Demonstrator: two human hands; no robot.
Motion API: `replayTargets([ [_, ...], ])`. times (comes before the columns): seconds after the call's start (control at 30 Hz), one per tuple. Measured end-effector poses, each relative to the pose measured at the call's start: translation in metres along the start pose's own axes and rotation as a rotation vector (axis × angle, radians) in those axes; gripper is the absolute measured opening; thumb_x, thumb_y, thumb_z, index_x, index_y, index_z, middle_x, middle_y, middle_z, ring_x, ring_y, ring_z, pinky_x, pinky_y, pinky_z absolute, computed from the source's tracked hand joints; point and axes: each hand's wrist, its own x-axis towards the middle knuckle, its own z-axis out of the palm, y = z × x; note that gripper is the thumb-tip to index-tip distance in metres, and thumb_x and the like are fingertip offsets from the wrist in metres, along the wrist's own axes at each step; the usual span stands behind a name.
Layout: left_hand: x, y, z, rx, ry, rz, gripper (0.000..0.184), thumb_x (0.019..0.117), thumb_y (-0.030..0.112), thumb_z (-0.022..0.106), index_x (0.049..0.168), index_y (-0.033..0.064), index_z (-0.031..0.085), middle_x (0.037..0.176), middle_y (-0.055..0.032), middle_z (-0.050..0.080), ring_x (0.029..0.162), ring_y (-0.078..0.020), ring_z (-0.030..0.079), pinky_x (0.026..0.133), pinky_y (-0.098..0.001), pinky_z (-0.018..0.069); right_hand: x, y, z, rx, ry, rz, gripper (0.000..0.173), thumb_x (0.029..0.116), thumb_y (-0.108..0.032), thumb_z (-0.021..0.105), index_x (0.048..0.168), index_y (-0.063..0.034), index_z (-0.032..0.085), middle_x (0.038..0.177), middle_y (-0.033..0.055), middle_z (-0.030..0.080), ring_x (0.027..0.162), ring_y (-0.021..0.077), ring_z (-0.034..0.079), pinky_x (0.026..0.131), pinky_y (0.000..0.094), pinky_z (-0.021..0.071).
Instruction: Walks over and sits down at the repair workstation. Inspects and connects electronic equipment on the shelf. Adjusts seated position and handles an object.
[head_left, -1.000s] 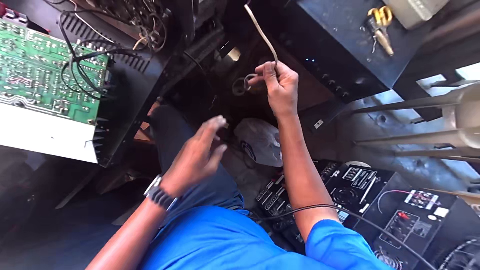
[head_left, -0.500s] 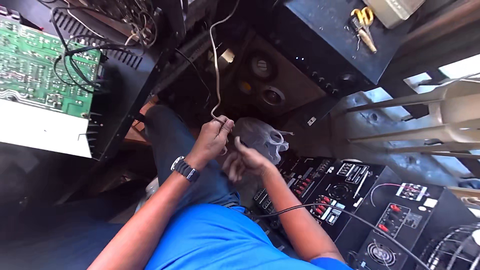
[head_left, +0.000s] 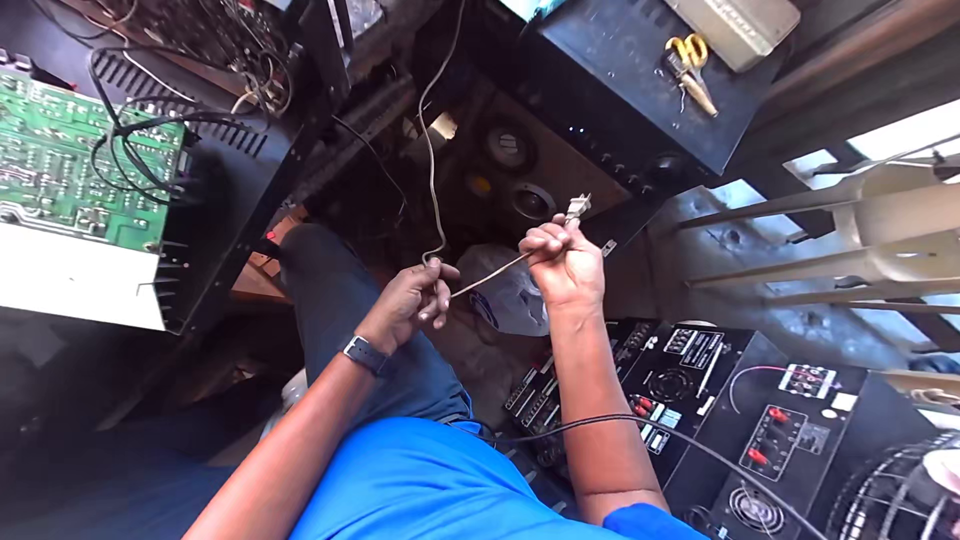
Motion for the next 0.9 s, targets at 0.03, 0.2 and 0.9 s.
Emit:
replayTargets([
  [0.03,0.002,-0.001,0.002,-0.039,-0.026,-0.018,0.045,0.1126,0.033,0.031,0.123,0.0034,0.062,0.059,-0.0006,0.053,0.04,-0.0071,0.045,0.041,-0.0227,0.0469,0.0,-0.005,0.007,-0.011,-0.019,-0.041,0.043,0.1125,-0.034,0.026,0.093,-0.0121,0.056,0.059,-0.0051,0.047,0.049,0.008,0.048,0.052,0.0236,0.0465],
  [0.2,-0.001,-0.001,-0.007,-0.018,-0.271,0.009,0.075,0.1026,0.036,0.059,0.16,0.0182,0.015,0.154,-0.0163,0.047,0.108,-0.0348,0.071,0.081,-0.0483,0.0633,0.015,-0.033,0.024,-0.504,-0.202,-0.479,0.041,0.1138,-0.029,0.022,0.118,-0.0121,0.059,0.059,-0.0059,0.044,0.044,0.0064,0.038,0.042,0.0206,0.0365],
  [0.9,-0.371,-0.121,-0.234,1.527,1.218,0.096,0.063,0.1037,0.055,0.036,0.14,0.0093,0.059,0.164,-0.0223,0.031,0.157,-0.0411,0.013,0.126,-0.0559,0.0057,0.206,0.252,-0.088,-1.463,-0.013,0.34,0.041,0.1009,-0.03,0.066,0.122,0.0048,0.065,0.116,0.0203,0.068,0.103,0.026,0.066,0.092,0.0447,0.0546],
])
